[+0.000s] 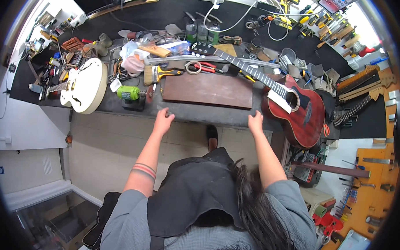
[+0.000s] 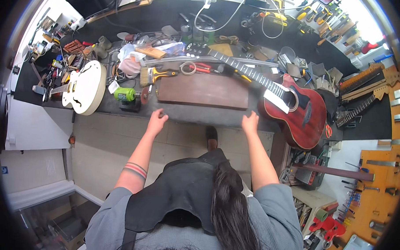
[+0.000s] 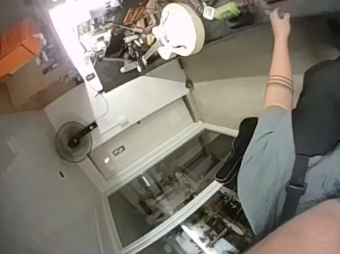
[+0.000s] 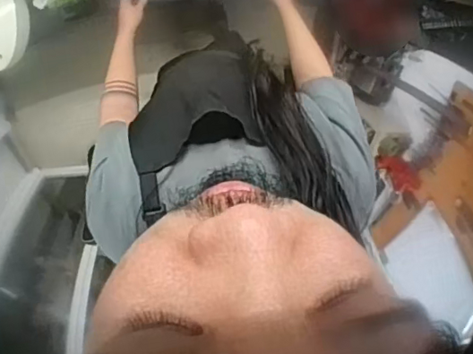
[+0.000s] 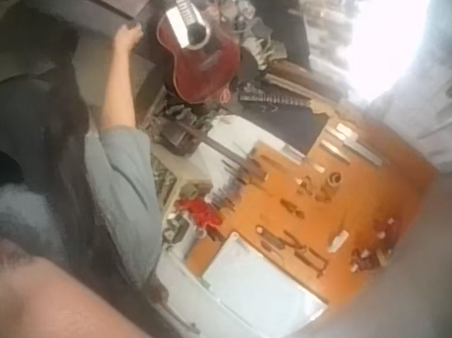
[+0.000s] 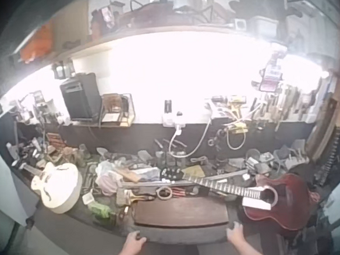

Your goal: The person files the fretboard of a red acoustic guitar using a metal file and a white paper guide. They then use a brush to clean the fretboard and headstock, and briefly handle a power drill before returning to the guitar.

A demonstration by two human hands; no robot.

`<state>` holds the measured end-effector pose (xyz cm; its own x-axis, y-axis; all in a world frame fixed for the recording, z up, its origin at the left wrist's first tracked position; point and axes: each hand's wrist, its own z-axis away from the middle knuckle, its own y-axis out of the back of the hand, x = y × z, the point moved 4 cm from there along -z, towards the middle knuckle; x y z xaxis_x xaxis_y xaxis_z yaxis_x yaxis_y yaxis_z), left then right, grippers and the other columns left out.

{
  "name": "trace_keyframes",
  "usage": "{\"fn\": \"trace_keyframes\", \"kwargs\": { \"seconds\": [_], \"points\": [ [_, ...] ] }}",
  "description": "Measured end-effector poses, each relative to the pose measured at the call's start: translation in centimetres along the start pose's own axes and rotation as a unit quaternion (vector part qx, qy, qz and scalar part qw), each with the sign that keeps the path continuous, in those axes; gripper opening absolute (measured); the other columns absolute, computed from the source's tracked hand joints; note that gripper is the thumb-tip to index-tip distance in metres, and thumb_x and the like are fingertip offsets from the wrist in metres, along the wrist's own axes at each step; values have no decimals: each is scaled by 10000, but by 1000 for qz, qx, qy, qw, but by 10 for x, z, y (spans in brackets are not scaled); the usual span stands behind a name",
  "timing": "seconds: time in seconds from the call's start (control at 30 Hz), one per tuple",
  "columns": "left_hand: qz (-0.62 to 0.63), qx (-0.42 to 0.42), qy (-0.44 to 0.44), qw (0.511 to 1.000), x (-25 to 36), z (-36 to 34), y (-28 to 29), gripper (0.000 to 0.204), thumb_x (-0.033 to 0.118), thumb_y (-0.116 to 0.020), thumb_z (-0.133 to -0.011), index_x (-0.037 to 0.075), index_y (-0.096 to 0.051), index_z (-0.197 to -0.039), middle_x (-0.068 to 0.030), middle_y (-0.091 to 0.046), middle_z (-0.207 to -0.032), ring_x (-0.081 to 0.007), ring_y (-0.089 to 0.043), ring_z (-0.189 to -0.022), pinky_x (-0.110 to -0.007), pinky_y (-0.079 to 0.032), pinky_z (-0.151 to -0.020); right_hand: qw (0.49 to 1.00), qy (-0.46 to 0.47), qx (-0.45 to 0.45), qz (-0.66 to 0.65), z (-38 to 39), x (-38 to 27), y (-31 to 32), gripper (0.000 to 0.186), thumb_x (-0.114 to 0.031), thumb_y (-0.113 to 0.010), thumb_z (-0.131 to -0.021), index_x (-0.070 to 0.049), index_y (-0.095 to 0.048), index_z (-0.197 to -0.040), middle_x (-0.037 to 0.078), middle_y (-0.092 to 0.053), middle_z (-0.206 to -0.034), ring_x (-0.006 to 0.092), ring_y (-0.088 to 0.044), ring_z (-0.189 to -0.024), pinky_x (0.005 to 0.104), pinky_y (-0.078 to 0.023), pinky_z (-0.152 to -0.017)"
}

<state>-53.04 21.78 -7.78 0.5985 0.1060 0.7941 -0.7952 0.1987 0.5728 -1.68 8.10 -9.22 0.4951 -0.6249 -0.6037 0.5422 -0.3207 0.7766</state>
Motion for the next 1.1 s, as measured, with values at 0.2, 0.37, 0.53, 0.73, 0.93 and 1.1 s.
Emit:
{"fn": "trace_keyframes", "kwargs": {
  "seconds": [0.2, 0.37, 0.53, 0.73, 0.93, 1.1],
  "points": [
    [-171, 115, 100, 973, 38, -77, -11, 838, 411, -803, -987, -43, -518, -1630, -330, -557, -1604, -484, -500, -1526, -525, -381, -1306, 997, -59, -57, 1, -42, -60, -34, 891, -314, -744, -999, 135, -366, -1669, 427, -492, -1599, 545, -444, -1546, 567, -308, -1339],
    [-174, 127, 230, 949, 56, -106, -29, 969, 563, -803, -946, -31, -502, -1650, -392, -535, -1590, -546, -447, -1552, -559, -357, -1319, 982, -159, -98, 0, -65, -75, -12, 845, -517, -737, -994, 115, -590, -1535, 451, -476, -1602, 593, -415, -1552, 586, -319, -1332],
    [-192, 147, 264, 934, 63, -112, -26, 980, 607, -786, -920, -29, -531, -1620, -399, -493, -1624, -559, -432, -1555, -564, -334, -1327, 972, -199, -122, -28, -69, -68, -7, 877, -593, -705, -1011, 125, -615, -1506, 462, -494, -1591, 584, -414, -1571, 579, -339, -1325],
    [-247, 155, 288, 912, 91, -119, -12, 931, 568, -773, -883, -33, -574, -1566, -353, -498, -1621, -503, -373, -1589, -574, -361, -1307, 932, -246, -227, -139, -56, -38, -16, 901, -588, -672, -1068, 144, -480, -1557, 396, -652, -1403, 462, -719, -1208, 555, -600, -1022],
    [-336, 94, 258, 901, 137, -108, 4, 833, 556, -782, -870, -22, -678, -1460, -313, -518, -1598, -494, -415, -1561, -630, -451, -1229, 857, -300, -316, -276, -5, -30, 17, 733, -554, -596, -1145, 94, -498, -1473, 238, -768, -1046, 188, -679, -613, 340, -562, -498],
    [-372, 54, 164, 912, 160, -123, 23, 722, 552, -781, -905, -39, -775, -1319, -317, -719, -1342, -486, -671, -1303, -578, -524, -1166, 760, -323, -350, -443, 38, -5, 46, 835, -536, -663, -1129, 70, -367, -1621, 251, -787, -1078, 205, -708, -698, 329, -581, -586]
  ]
}}
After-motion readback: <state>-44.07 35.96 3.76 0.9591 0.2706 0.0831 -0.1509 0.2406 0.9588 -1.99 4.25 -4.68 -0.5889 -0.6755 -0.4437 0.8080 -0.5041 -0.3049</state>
